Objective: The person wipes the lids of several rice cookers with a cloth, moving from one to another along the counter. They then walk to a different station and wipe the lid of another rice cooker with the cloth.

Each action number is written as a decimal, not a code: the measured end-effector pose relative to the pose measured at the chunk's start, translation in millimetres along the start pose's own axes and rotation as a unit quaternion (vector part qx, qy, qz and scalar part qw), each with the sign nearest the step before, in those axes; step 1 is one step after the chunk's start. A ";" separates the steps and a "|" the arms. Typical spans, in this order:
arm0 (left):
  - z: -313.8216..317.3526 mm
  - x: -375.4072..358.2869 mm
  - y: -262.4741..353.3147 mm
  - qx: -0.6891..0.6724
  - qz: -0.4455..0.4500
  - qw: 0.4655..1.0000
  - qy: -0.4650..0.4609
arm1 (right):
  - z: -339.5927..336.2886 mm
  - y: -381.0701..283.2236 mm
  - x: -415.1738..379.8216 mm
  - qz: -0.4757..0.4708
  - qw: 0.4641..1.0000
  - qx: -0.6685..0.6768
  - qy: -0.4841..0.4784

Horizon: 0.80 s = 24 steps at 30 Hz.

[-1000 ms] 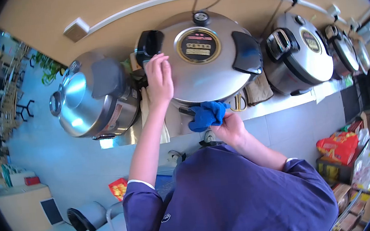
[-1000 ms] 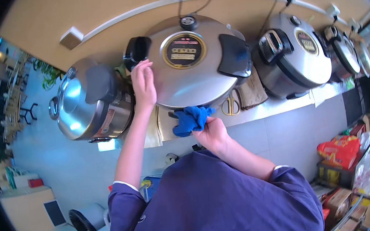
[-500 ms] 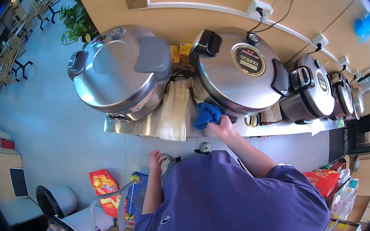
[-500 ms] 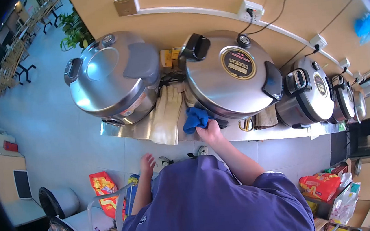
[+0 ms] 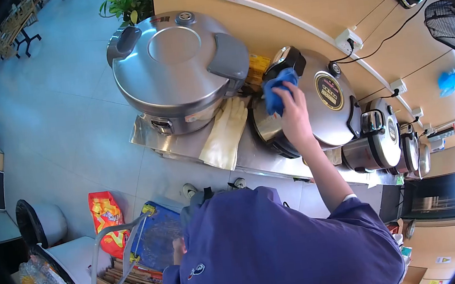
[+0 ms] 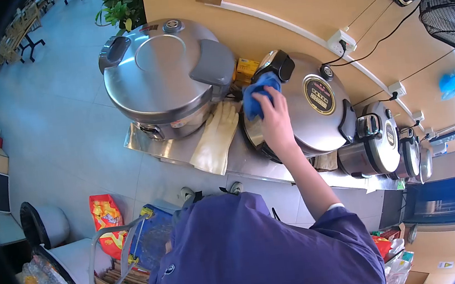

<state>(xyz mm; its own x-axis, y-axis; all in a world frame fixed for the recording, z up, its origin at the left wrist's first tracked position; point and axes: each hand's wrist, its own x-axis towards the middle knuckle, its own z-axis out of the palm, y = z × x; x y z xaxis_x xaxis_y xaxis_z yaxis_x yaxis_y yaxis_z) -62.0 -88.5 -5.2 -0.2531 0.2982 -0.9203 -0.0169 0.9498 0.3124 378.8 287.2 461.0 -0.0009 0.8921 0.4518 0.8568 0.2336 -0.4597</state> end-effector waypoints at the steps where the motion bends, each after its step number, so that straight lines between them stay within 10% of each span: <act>1: 4.2 -0.8 3.1 0.009 0.005 1.000 -0.003 | 1.9 -5.0 3.6 -0.127 0.977 -0.171 -0.006; 7: 17.4 -6.0 32.6 -0.018 0.042 0.999 -0.005 | 110.0 72.5 -35.7 -0.134 0.835 -0.473 -0.246; 12: 6.8 -26.4 82.7 -0.119 0.080 0.990 0.020 | 163.6 103.4 -68.5 -0.089 0.798 -0.436 -0.408; 19: -33.1 -7.9 41.2 -0.105 0.062 0.993 0.010 | 184.8 95.4 -96.4 0.220 0.822 -0.202 -0.485; 21: -49.1 -5.5 19.0 -0.059 0.037 0.997 0.011 | 194.4 103.7 -111.9 0.275 0.902 -0.040 -0.329; 24: -76.4 -0.4 -7.1 0.007 0.003 1.000 0.006 | 186.8 84.7 -118.8 0.434 0.780 0.362 -0.270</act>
<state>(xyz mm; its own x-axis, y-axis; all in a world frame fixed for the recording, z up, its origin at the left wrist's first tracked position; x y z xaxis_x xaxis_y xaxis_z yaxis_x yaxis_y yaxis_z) -135.7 -102.6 10.9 -0.2654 0.3028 -0.9153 -0.0022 0.9492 0.3147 355.1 273.2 225.5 0.0334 0.8229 -0.5673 0.1402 -0.5658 -0.8125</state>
